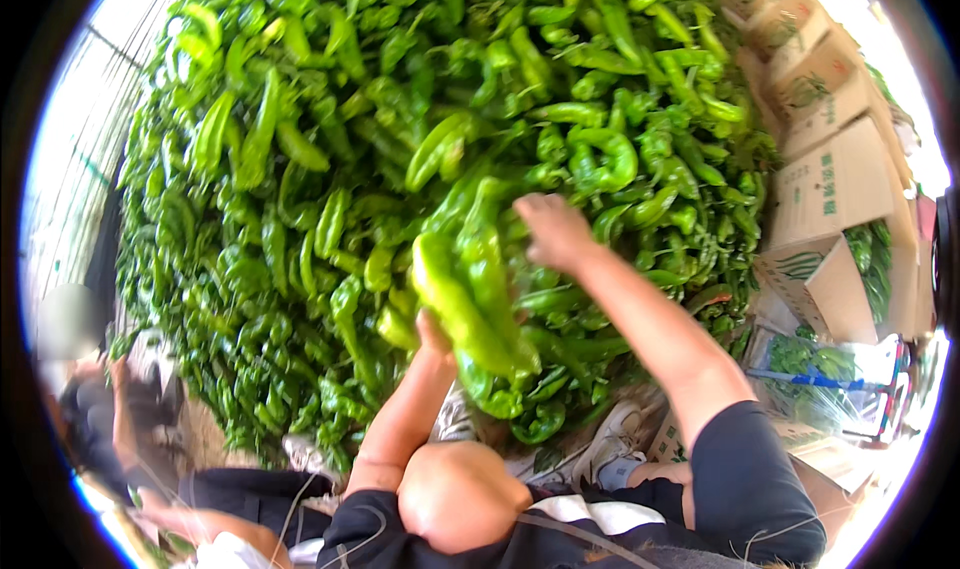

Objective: The person sorts green peppers from a large pile into cardboard boxes, handling them by hand and placing them into open boxes. The person also places a paper insert into a box before continuing to pack peppers.

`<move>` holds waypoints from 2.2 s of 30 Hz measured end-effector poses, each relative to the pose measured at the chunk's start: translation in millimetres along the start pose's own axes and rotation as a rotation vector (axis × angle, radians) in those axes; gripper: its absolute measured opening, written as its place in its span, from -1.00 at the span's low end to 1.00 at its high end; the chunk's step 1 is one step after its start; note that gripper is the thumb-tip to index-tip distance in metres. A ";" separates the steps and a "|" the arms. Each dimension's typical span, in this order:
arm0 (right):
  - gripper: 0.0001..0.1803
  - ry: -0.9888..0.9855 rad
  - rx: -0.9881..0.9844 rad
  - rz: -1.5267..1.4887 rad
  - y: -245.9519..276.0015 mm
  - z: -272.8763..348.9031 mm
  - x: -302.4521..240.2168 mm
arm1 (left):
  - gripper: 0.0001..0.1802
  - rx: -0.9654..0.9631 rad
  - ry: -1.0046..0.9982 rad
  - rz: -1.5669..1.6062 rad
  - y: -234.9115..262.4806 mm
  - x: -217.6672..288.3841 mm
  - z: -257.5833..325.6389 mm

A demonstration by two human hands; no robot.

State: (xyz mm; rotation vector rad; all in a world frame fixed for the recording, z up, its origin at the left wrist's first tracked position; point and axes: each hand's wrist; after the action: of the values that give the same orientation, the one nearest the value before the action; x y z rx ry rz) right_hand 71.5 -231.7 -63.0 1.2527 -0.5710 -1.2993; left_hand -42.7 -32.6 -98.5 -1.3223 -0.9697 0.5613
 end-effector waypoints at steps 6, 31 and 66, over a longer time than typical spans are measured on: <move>-0.13 0.046 -0.069 0.111 -5.2 -13.4 -6.9 | 0.34 -0.140 0.059 0.075 1.5 -1.3 4.2; -0.07 0.132 0.591 -0.705 156.3 258.2 -32.9 | -0.14 -0.164 0.016 -0.448 -233.8 -43.5 -59.6; 0.06 -0.095 0.602 -0.412 26.1 693.8 -21.2 | 0.11 -0.016 1.588 -0.068 -317.7 -356.3 109.1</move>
State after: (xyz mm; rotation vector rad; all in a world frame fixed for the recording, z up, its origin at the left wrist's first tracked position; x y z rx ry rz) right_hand -537.3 -463.9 177.7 1.8825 -0.8413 -1.5963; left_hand -373.5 -328.2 108.8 -1.2512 0.3123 -0.5760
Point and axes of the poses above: each hand's wrist, its own z-axis away from the middle knuckle, its own y-axis out of the back of the hand, x = y × z, and after that the axes turned 1 degree about -z, right-handed
